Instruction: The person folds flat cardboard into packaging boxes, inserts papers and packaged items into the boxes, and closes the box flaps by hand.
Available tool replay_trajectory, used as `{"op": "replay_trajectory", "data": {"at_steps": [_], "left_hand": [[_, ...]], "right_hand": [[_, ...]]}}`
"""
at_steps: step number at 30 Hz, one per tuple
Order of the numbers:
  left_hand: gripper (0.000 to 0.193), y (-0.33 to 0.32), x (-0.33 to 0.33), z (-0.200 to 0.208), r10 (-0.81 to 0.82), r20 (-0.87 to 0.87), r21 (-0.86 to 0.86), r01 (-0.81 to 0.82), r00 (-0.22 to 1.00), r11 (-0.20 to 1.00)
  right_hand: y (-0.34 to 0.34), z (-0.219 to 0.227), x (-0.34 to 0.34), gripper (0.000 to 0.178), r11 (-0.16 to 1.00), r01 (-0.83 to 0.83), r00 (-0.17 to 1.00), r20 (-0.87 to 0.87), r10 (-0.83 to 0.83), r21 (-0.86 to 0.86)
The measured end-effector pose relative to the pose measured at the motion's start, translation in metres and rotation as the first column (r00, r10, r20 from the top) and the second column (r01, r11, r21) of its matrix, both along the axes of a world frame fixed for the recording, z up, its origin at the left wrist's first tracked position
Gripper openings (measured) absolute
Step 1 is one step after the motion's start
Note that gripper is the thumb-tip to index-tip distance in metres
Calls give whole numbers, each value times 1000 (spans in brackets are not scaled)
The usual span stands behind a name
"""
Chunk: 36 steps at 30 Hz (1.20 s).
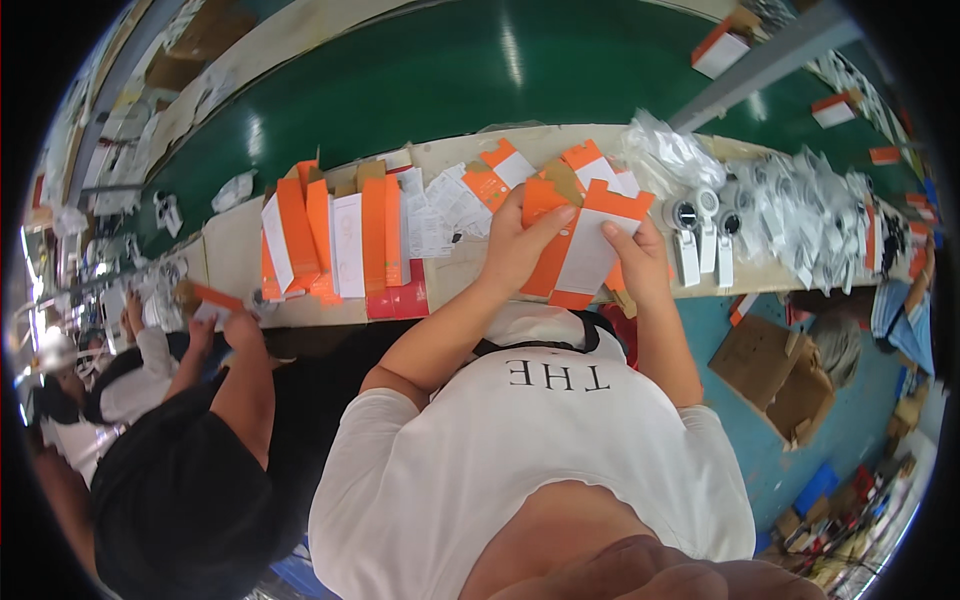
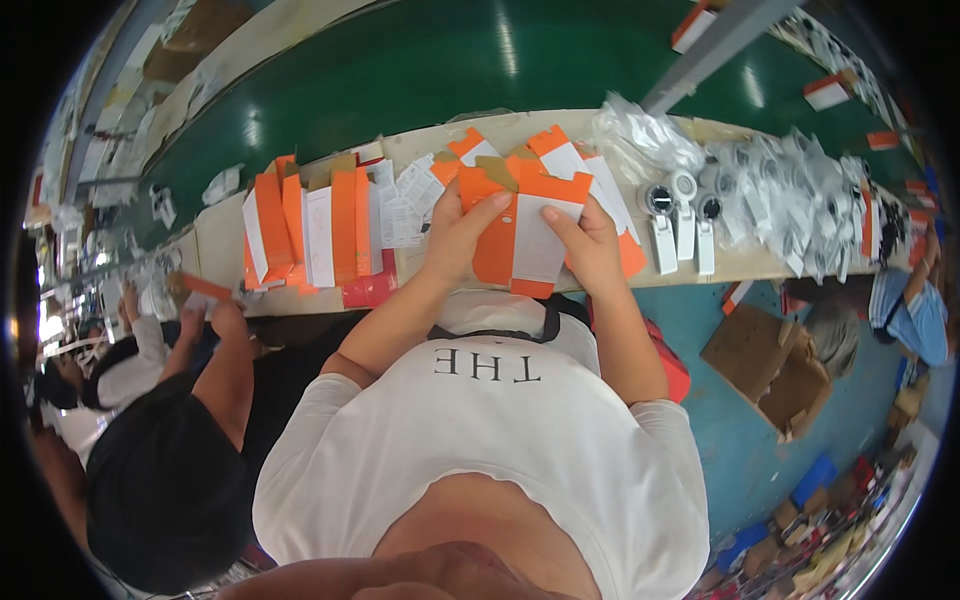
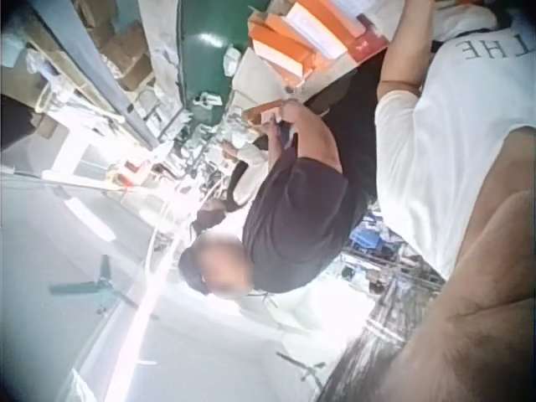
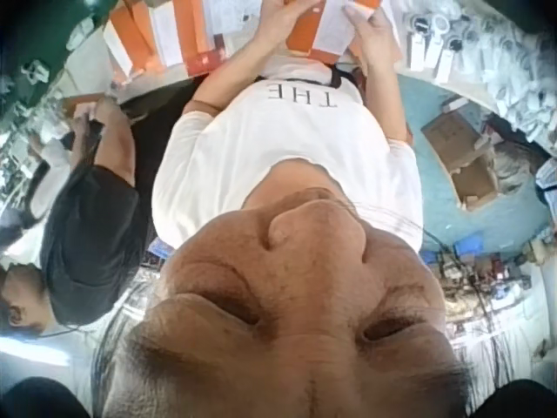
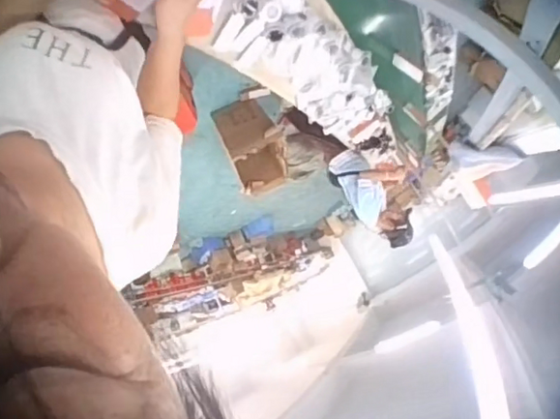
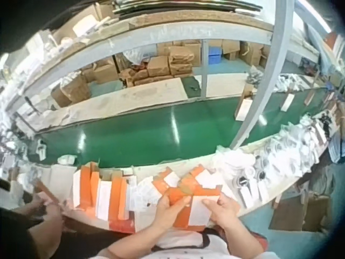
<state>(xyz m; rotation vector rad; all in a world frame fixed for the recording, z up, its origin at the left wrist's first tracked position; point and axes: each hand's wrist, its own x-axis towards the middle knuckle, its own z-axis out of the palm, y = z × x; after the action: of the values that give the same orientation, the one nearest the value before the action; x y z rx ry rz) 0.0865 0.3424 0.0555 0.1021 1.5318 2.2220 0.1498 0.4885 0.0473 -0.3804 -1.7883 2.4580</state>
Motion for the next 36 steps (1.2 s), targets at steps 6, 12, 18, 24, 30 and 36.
{"op": "replay_trajectory", "data": {"at_steps": [6,12,18,24,30,36], "left_hand": [[19,3,-3,4,90,-41,-40,-92,995,995],[41,-11,-8,8,-105,198,67,93,975,993],[52,-22,12,13,-218,277,447,75,936,891],[29,-12,13,-16,341,-87,-45,-346,936,937],[21,-40,35,-41,151,-566,-153,-283,811,947],[27,-39,47,-43,192,34,241,-195,981,951]], "right_hand": [[-4,6,-4,29,877,-28,933,-302,195,481],[-18,18,-28,50,846,139,915,-394,90,516],[-36,16,-28,55,979,35,986,-167,-1,202],[-67,9,-18,52,928,84,991,-126,-40,364],[-61,-2,-16,46,991,-109,993,-32,111,73],[-68,-10,-4,43,992,-99,979,171,110,-73]]}}
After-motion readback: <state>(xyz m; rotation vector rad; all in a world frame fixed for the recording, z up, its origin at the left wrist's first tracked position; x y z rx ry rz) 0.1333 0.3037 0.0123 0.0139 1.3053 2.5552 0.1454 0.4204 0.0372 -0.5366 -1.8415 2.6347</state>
